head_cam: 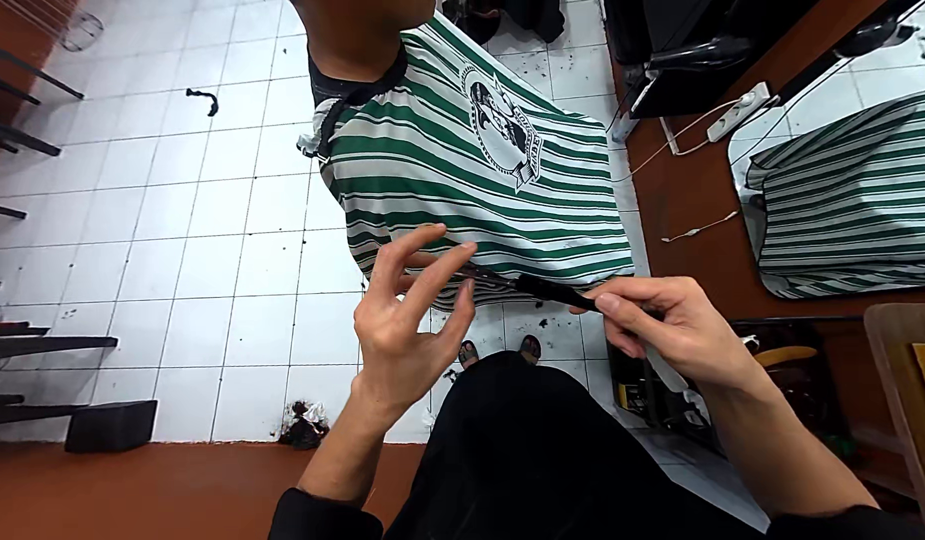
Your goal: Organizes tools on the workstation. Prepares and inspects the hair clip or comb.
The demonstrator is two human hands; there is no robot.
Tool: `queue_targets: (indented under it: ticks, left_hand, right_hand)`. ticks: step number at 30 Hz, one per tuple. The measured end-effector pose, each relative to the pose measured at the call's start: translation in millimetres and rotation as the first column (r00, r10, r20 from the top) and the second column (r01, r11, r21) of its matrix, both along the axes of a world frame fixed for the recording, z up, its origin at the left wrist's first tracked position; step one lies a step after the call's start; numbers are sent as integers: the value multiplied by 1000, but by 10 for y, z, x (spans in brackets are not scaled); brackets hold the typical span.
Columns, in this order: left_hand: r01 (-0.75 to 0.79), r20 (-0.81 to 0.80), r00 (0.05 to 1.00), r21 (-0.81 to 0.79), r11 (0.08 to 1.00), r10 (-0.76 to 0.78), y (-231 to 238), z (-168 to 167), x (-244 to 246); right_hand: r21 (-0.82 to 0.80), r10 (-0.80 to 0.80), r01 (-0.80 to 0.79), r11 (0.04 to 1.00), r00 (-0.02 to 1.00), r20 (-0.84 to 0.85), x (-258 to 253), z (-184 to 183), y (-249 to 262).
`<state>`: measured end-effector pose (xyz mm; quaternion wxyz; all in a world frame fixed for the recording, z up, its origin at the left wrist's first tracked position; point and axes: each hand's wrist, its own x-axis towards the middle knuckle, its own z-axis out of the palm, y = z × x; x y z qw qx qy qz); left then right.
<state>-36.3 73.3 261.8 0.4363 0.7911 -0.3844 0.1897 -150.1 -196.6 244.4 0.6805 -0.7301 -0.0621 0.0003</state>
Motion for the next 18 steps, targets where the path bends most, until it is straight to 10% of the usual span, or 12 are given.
queue_targets:
  ticks: [18]
  left_hand:
    - [-152, -35, 988, -107, 983, 150, -147, -218, -131]
  right_hand:
    - [-42, -130, 133, 990, 990, 60, -185, -126, 226]
